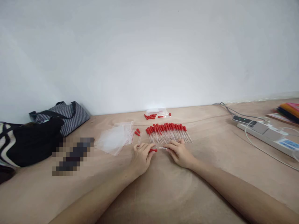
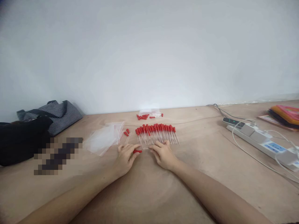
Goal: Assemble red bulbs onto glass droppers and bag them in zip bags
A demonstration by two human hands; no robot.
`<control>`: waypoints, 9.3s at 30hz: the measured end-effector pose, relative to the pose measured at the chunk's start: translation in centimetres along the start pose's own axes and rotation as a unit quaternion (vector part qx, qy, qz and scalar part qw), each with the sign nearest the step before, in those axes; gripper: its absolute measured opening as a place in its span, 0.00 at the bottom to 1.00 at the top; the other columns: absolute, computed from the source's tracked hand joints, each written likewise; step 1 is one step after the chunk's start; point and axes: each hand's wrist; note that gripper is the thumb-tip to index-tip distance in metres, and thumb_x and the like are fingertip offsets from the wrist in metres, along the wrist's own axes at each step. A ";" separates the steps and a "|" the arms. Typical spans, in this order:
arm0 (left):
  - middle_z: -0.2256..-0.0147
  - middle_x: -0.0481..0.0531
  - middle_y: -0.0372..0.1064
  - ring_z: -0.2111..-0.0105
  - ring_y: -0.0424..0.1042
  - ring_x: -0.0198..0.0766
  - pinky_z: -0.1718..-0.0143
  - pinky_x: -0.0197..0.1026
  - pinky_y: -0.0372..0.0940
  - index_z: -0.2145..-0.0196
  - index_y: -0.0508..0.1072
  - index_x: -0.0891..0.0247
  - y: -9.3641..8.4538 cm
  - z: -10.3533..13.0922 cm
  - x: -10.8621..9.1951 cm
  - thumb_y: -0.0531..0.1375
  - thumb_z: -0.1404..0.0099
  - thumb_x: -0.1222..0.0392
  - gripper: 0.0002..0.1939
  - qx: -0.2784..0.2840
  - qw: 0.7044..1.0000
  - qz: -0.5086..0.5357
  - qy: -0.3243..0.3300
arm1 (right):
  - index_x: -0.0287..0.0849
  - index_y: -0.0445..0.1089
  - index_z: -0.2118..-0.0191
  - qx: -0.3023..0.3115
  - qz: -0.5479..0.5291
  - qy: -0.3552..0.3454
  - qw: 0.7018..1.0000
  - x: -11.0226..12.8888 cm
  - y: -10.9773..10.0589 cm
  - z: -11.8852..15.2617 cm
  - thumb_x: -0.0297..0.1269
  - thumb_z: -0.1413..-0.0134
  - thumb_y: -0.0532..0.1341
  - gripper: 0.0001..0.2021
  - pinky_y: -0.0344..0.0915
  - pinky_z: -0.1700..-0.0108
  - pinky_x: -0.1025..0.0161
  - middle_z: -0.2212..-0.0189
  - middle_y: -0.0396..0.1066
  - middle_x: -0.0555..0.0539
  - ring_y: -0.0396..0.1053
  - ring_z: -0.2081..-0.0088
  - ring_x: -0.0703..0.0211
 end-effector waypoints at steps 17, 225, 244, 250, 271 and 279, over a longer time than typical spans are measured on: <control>0.68 0.45 0.71 0.64 0.67 0.37 0.57 0.47 0.45 0.66 0.70 0.58 0.3 -0.4 -0.3 0.51 0.36 0.62 0.08 -0.048 0.998 0.038 0.014 | 0.44 0.68 0.60 -0.046 -0.043 0.000 0.998 0.6 0.5 -0.2 0.31 0.43 0.50 0.10 0.48 0.61 0.61 0.70 0.68 0.50 0.64 0.69 0.65; 0.74 0.43 0.74 0.60 0.70 0.39 0.44 0.57 0.24 0.71 0.71 0.58 -0.4 0.5 0.5 0.52 0.36 0.62 0.09 -0.091 0.990 0.031 0.105 | 0.47 0.71 0.65 -0.039 0.011 -0.012 0.999 2.7 0.5 0.6 0.35 0.46 0.53 0.09 0.41 0.54 0.54 0.77 0.69 0.51 0.59 0.67 0.61; 0.77 0.43 0.72 0.62 0.71 0.37 0.44 0.52 0.27 0.72 0.69 0.60 -0.4 0.7 -0.5 0.50 0.35 0.62 0.11 -0.132 0.977 0.041 0.160 | 0.40 0.68 0.69 -0.153 0.123 -0.186 0.963 2.4 1.1 0.1 0.24 0.49 0.49 0.11 0.41 0.56 0.55 0.81 0.64 0.52 0.56 0.71 0.63; 0.79 0.42 0.71 0.63 0.72 0.37 0.44 0.54 0.28 0.74 0.69 0.61 0.2 0.6 -0.4 0.49 0.34 0.60 0.14 -0.168 0.969 0.015 0.180 | 0.40 0.66 0.73 -0.105 0.109 -0.136 0.979 2.5 1.4 -0.3 0.28 0.48 0.51 0.09 0.41 0.58 0.56 0.80 0.65 0.52 0.56 0.70 0.62; 0.70 0.43 0.75 0.56 0.70 0.39 0.44 0.55 0.23 0.69 0.70 0.60 0.0 0.2 -0.1 0.51 0.36 0.65 0.09 -0.183 0.957 -0.035 0.222 | 0.39 0.66 0.74 -0.162 0.142 -0.158 0.964 2.0 1.4 -0.1 0.31 0.45 0.50 0.11 0.42 0.55 0.56 0.81 0.64 0.52 0.58 0.70 0.63; 0.75 0.42 0.74 0.58 0.70 0.39 0.44 0.54 0.22 0.72 0.69 0.60 0.2 0.1 0.1 0.51 0.37 0.64 0.10 -0.165 0.963 0.004 0.214 | 0.39 0.65 0.76 -0.137 0.100 -0.125 0.978 2.5 1.6 -0.4 0.31 0.45 0.50 0.12 0.42 0.57 0.56 0.82 0.64 0.52 0.57 0.71 0.63</control>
Point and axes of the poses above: each hand's wrist, its own z-axis away from the middle knuckle, its own y-axis out of the palm, x = y × z
